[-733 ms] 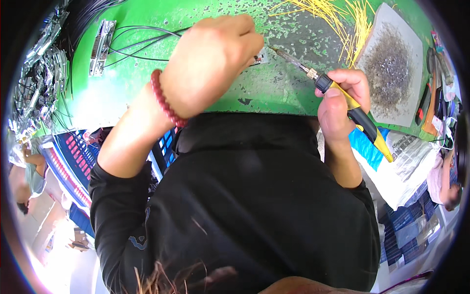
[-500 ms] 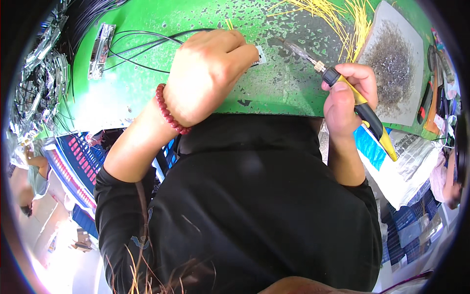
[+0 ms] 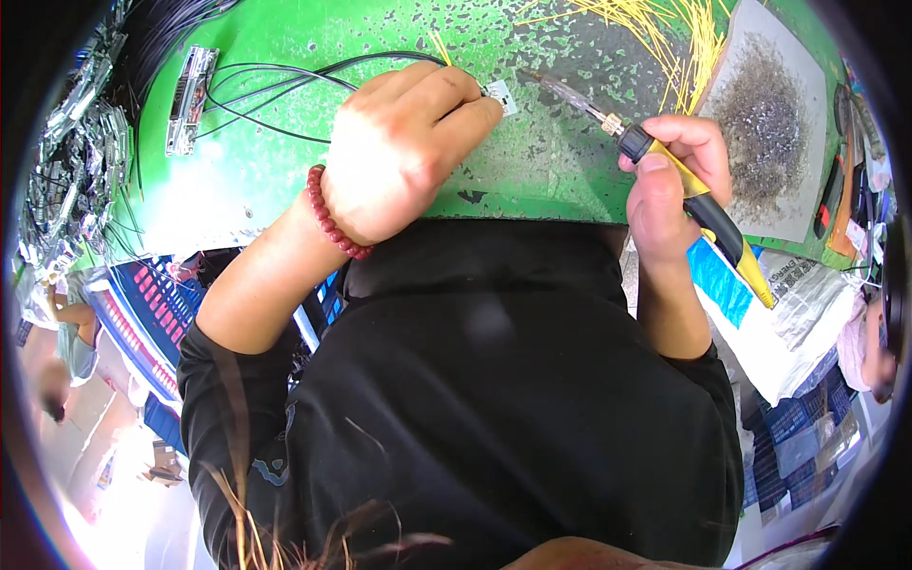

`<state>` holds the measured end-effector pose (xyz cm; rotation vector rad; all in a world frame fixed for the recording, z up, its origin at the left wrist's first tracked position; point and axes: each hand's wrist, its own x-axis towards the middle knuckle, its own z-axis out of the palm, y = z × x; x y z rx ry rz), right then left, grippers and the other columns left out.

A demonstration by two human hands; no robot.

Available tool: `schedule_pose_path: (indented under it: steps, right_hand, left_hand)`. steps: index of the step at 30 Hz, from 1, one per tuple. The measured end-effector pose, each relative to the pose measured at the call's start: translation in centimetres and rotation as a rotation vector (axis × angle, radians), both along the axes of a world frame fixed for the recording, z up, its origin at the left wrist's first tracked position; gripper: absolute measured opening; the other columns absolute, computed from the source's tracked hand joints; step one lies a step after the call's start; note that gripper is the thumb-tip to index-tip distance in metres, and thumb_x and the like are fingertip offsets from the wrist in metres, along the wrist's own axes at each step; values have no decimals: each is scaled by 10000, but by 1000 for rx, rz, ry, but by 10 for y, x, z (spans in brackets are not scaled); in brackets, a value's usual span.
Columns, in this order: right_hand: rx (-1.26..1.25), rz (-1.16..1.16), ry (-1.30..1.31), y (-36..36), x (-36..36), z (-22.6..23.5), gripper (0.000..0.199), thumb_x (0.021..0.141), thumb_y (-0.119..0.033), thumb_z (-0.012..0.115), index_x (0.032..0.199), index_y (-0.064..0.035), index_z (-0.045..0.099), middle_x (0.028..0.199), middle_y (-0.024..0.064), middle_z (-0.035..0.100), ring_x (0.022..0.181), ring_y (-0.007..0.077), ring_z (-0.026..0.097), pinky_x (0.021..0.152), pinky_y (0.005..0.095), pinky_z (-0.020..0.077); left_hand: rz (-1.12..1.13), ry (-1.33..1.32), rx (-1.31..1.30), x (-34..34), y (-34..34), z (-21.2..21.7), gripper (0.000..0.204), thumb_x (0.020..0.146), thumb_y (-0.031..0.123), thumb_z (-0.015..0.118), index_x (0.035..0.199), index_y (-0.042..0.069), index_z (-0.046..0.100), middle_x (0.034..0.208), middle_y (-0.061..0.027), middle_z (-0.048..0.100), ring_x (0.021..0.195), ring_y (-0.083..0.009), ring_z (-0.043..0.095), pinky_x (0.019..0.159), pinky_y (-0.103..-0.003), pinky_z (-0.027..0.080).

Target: The person solders wires to circuit boards using a soldering iron and then fits the assembled boards into plastic housings. They pick up the components by hand, join them with the iron, and position the boards inside the housings to solder additional connections.

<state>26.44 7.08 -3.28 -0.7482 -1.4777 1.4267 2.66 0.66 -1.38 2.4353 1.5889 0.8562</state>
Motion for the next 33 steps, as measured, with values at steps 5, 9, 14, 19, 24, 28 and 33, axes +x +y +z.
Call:
schedule_pose_path:
  steps: [5, 9, 14, 19, 24, 28, 33]
  right_hand:
    - [0, 17, -29, 0, 0, 3, 254, 878, -137, 690, 1033, 4, 548, 789, -12, 548, 657, 33, 467, 590, 193, 348]
    - [-45, 52, -63, -2, 1, 5, 217, 880, -97, 668, 1029, 3, 546, 775, -11, 548, 648, 32, 465, 580, 194, 344]
    - [-61, 67, -50, -2, -1, 7, 213, 877, -80, 665, 1029, 6, 544, 757, -12, 548, 633, 30, 461, 570, 193, 340]
    - [-62, 130, -118, -1, 3, 9, 221, 863, -82, 683, 1014, 11, 551, 757, -14, 549, 638, 23, 452, 565, 190, 334]
    - [31, 126, -134, 2, 2, 7, 198, 850, -96, 697, 965, 13, 578, 707, -17, 549, 596, 19, 446, 532, 188, 321]
    - [67, 141, -139, 3, 1, 7, 199, 836, -105, 716, 935, 14, 592, 657, -14, 552, 562, 19, 445, 507, 186, 314]
    - [49, 139, -187, 1, 2, 8, 208, 839, -104, 712, 955, 14, 587, 685, -11, 567, 580, 22, 460, 523, 190, 339]
  left_hand:
    - [19, 50, 22, 2, 1, -4, 224, 665, 40, 646, 886, 62, 677, 820, -42, 616, 737, -217, 624, 619, -326, 511]
    - [40, 109, 47, 6, 4, -4, 167, 682, 106, 609, 847, 93, 629, 804, -15, 581, 740, -185, 600, 595, -312, 495]
    - [42, 121, 51, 7, 2, -5, 165, 683, 109, 608, 846, 95, 625, 812, -14, 581, 749, -184, 600, 592, -310, 493]
    - [38, 113, 74, 6, 3, -7, 187, 682, 105, 613, 867, 89, 639, 829, -18, 594, 749, -189, 601, 593, -315, 495]
    - [36, 98, 75, 6, 3, -7, 203, 675, 93, 624, 876, 73, 650, 852, -32, 612, 744, -198, 607, 599, -324, 501]
    - [27, 96, 73, 5, 3, -8, 206, 677, 95, 625, 880, 70, 652, 854, -37, 612, 744, -200, 608, 602, -326, 501]
    - [31, 78, 64, 4, 3, -8, 207, 676, 93, 625, 880, 71, 653, 845, -40, 605, 736, -204, 604, 604, -324, 498]
